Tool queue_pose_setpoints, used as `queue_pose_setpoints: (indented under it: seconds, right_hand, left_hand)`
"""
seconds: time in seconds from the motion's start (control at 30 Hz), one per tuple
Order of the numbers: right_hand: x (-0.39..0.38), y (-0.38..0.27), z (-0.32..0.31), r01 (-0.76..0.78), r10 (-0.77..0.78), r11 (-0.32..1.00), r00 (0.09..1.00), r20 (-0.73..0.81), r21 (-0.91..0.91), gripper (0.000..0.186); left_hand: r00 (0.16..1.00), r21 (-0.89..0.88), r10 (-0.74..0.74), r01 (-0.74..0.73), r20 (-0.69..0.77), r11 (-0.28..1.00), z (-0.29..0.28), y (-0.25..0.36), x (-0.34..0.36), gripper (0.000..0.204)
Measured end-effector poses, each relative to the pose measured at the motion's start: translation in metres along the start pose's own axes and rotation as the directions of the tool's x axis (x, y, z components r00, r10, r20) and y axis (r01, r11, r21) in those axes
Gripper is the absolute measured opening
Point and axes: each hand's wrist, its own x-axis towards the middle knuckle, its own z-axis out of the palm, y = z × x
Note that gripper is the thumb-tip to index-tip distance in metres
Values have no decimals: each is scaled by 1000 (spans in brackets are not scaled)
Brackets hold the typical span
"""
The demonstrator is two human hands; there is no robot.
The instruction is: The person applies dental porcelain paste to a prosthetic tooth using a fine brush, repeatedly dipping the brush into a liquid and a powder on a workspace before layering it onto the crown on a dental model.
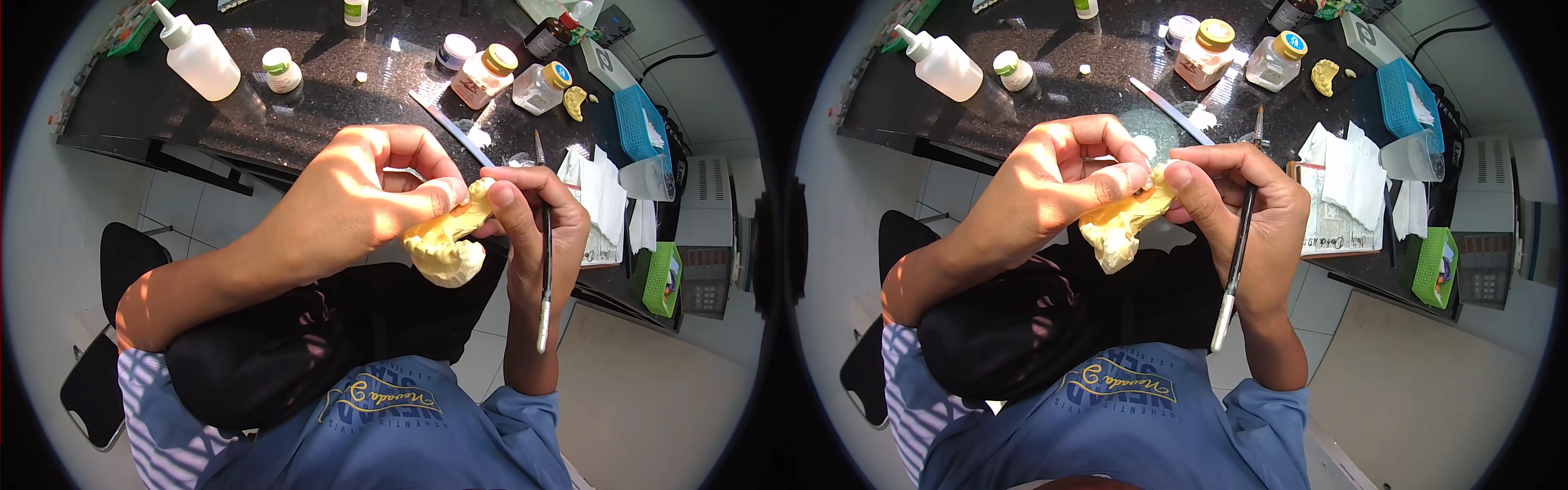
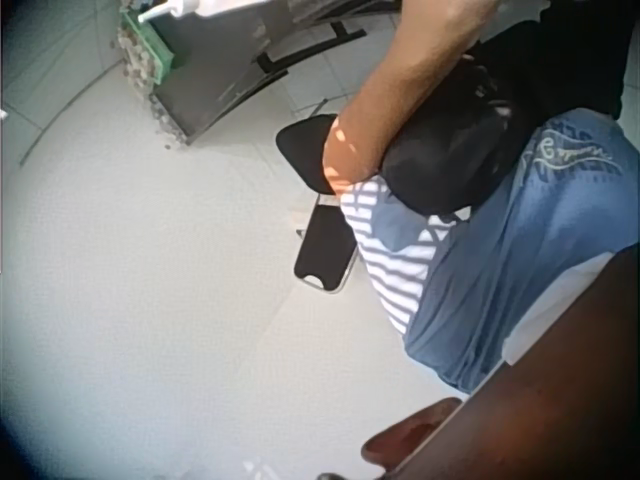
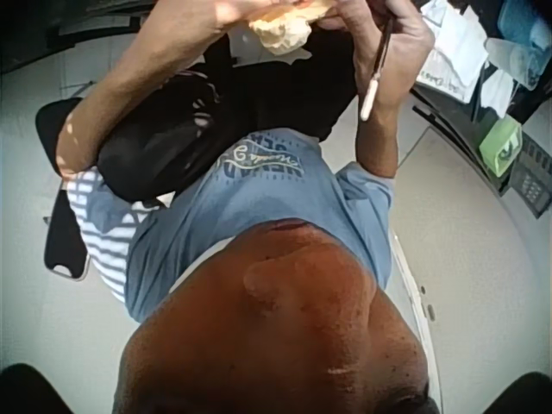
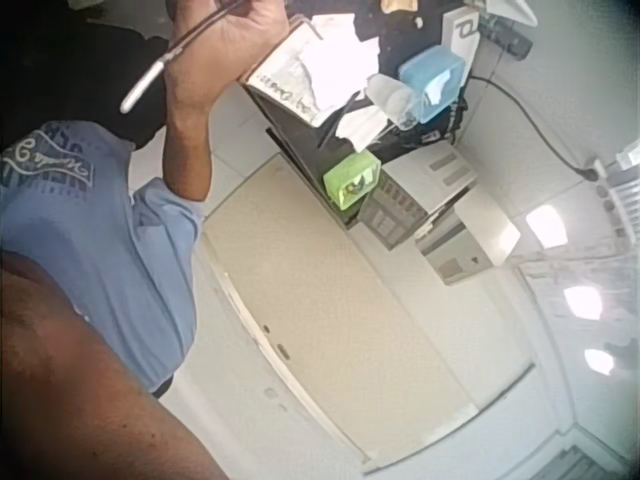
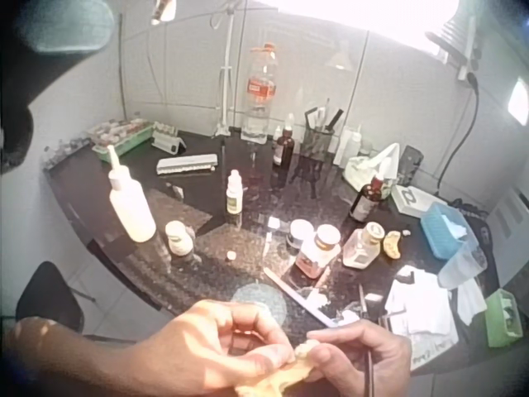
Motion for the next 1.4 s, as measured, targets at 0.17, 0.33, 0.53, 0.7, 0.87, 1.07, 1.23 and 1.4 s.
queue_pose_setpoints:
  seconds: [0.17,0.33,0.53,0.7,0.87,1.07,1.23,1.4]
  right_hand:
    - [1,-2,-1,15,-15,1000,1000,3,-22,18]
    - [2,-6,2,0,0,999,1000,-6,-40,19]
    - [1,-6,0,-1,1,999,1000,12,-43,20]
    - [1,-2,1,30,-29,998,1000,12,-47,20]
    - [0,-4,2,26,-26,999,1000,10,-33,19]
    - [1,-4,2,56,-55,997,998,7,-48,18]
    - [2,-7,-4,92,-98,991,993,-59,-100,15]
    - [9,-4,-17,144,-201,956,956,-213,-254,18]
  left_hand:
    - [1000,36,12,-11,-24,999,2,-1,2,13]
    - [999,14,-28,28,-17,1000,2,4,-1,12]
    - [998,-46,-57,57,-9,997,2,4,-1,12]
    - [997,-38,-70,69,-17,997,2,2,0,12]
    - [999,-49,-38,37,-18,998,1,0,1,13]
    - [999,-55,-15,13,-31,998,-2,-2,3,11]
    - [998,-207,9,-21,-60,978,-10,2,3,12]
    - [999,-414,-22,7,-31,910,-25,2,2,16]
